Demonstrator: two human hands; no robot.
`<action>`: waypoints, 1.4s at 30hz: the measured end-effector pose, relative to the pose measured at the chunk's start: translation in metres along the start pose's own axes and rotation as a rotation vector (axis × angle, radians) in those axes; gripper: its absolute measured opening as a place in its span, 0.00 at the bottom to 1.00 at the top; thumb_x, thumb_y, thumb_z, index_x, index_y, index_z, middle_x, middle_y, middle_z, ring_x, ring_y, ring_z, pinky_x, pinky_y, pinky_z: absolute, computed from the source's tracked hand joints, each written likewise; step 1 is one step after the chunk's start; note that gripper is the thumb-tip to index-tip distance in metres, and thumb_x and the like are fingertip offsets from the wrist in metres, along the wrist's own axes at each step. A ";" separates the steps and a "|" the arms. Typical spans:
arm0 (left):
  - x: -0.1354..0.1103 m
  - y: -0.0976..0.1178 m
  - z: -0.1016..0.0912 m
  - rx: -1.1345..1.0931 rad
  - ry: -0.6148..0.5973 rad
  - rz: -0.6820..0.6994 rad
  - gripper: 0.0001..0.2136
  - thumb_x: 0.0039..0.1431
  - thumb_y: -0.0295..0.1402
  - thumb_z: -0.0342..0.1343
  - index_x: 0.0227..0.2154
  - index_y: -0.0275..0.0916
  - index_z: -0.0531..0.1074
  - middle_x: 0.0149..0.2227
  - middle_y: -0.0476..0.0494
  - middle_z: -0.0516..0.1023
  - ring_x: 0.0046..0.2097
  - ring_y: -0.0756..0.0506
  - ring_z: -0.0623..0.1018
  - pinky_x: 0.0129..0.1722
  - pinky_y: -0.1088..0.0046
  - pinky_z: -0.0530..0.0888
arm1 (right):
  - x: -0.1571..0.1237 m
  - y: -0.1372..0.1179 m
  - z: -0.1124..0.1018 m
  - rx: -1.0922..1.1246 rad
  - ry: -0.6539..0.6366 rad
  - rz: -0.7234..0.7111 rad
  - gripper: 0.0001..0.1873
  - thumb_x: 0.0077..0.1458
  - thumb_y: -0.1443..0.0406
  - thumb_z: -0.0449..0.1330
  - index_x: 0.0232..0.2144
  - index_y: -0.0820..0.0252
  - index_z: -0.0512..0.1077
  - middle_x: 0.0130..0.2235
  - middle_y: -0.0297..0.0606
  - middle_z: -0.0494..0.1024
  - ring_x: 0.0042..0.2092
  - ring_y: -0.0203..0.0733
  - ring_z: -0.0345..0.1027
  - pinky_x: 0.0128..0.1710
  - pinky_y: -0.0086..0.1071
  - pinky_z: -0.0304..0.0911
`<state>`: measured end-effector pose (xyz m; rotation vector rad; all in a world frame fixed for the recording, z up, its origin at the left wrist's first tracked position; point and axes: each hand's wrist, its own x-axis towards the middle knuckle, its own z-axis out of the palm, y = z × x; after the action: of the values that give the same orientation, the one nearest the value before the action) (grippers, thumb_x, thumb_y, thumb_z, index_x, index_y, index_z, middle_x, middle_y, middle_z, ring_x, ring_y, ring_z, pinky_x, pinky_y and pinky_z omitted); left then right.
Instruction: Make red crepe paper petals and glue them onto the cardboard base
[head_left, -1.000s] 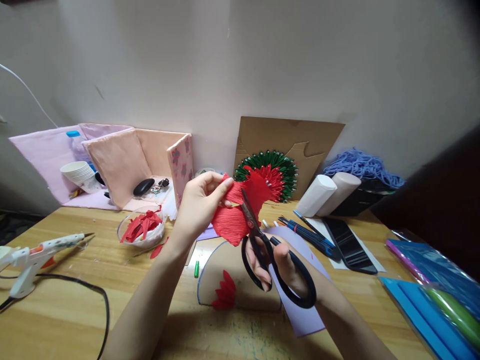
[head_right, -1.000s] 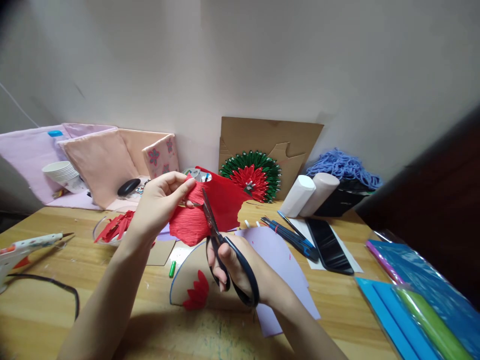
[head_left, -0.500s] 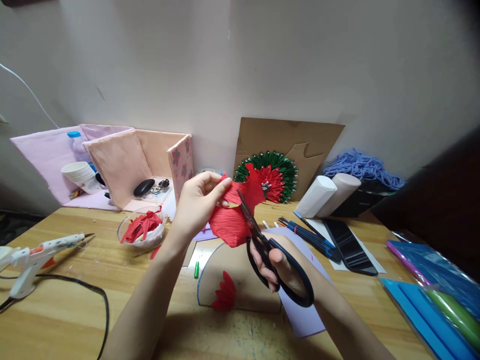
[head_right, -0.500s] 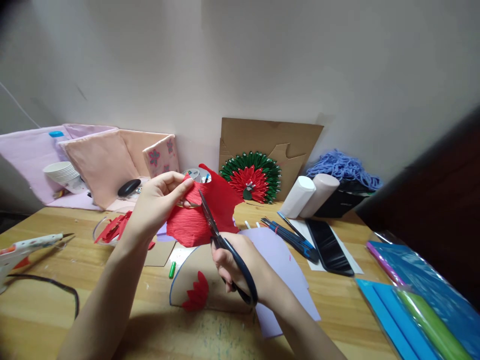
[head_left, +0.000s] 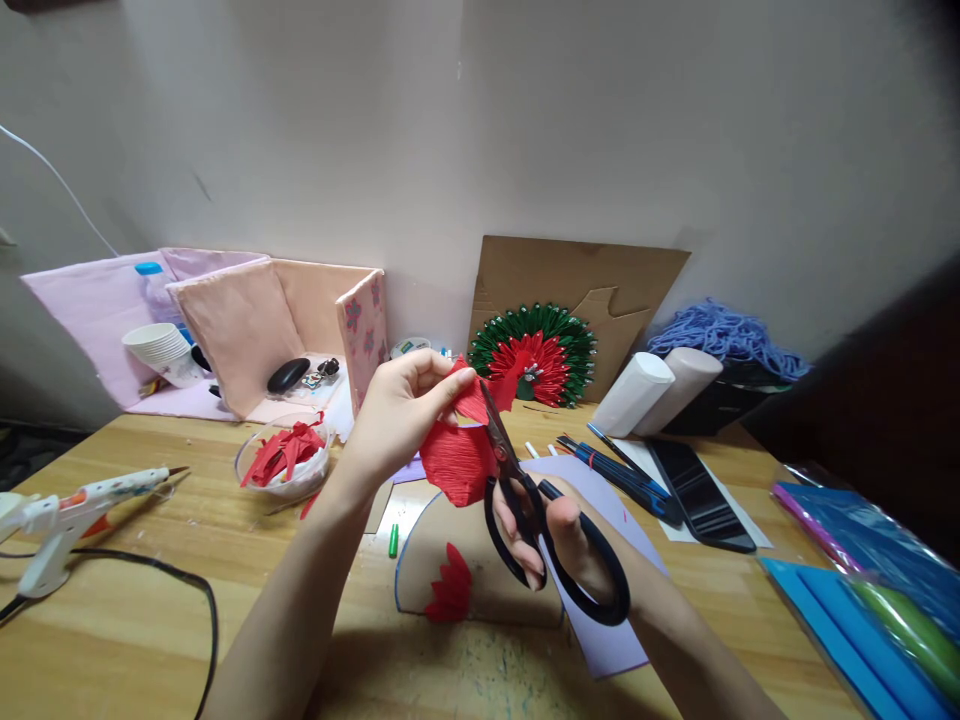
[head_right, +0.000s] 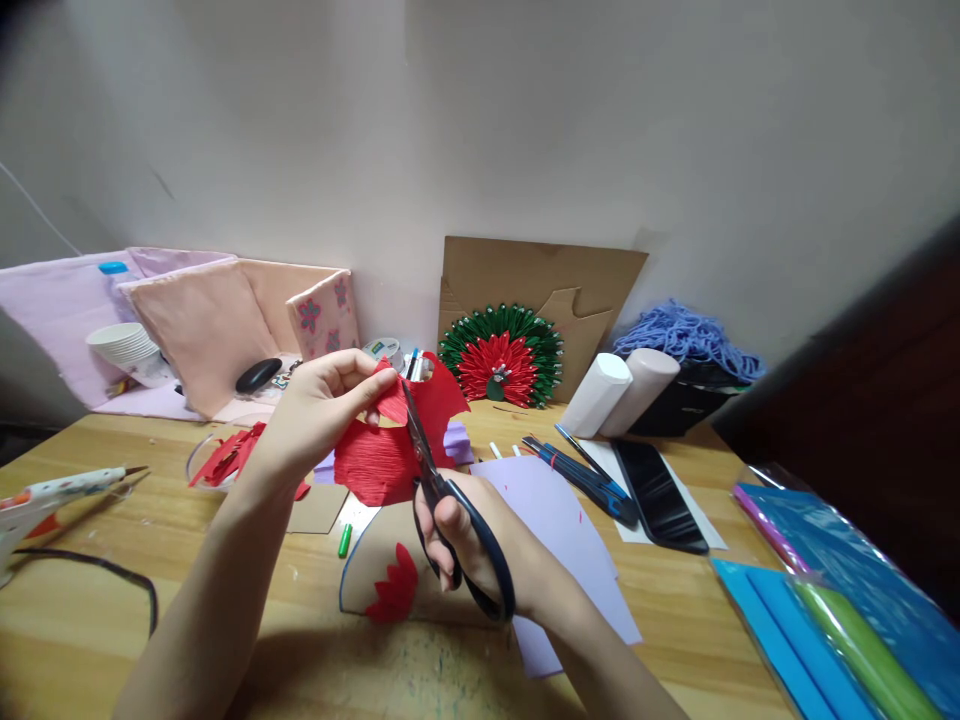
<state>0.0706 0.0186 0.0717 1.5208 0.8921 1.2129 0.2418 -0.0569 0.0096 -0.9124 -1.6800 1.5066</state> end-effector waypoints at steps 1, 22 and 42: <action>0.000 0.000 0.001 0.005 -0.005 -0.003 0.12 0.49 0.40 0.62 0.24 0.35 0.70 0.24 0.48 0.75 0.23 0.54 0.72 0.21 0.81 0.71 | 0.001 0.001 0.000 0.009 0.009 0.005 0.39 0.40 0.30 0.39 0.26 0.59 0.58 0.18 0.27 0.59 0.18 0.30 0.54 0.17 0.26 0.56; -0.003 0.008 -0.002 0.078 -0.133 -0.074 0.11 0.50 0.38 0.61 0.23 0.35 0.72 0.25 0.47 0.74 0.27 0.52 0.72 0.28 0.78 0.70 | 0.004 0.000 0.003 0.118 0.154 0.078 0.38 0.33 0.30 0.51 0.23 0.59 0.60 0.14 0.23 0.56 0.14 0.26 0.48 0.12 0.24 0.54; 0.001 0.005 0.003 0.009 -0.170 -0.151 0.08 0.50 0.32 0.60 0.23 0.34 0.70 0.23 0.50 0.73 0.26 0.53 0.72 0.29 0.78 0.68 | 0.007 0.001 0.004 0.037 0.172 0.092 0.39 0.34 0.29 0.46 0.23 0.58 0.58 0.15 0.25 0.57 0.15 0.28 0.51 0.15 0.25 0.55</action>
<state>0.0740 0.0177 0.0767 1.5104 0.8834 0.9573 0.2354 -0.0529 0.0081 -1.0799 -1.5009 1.4692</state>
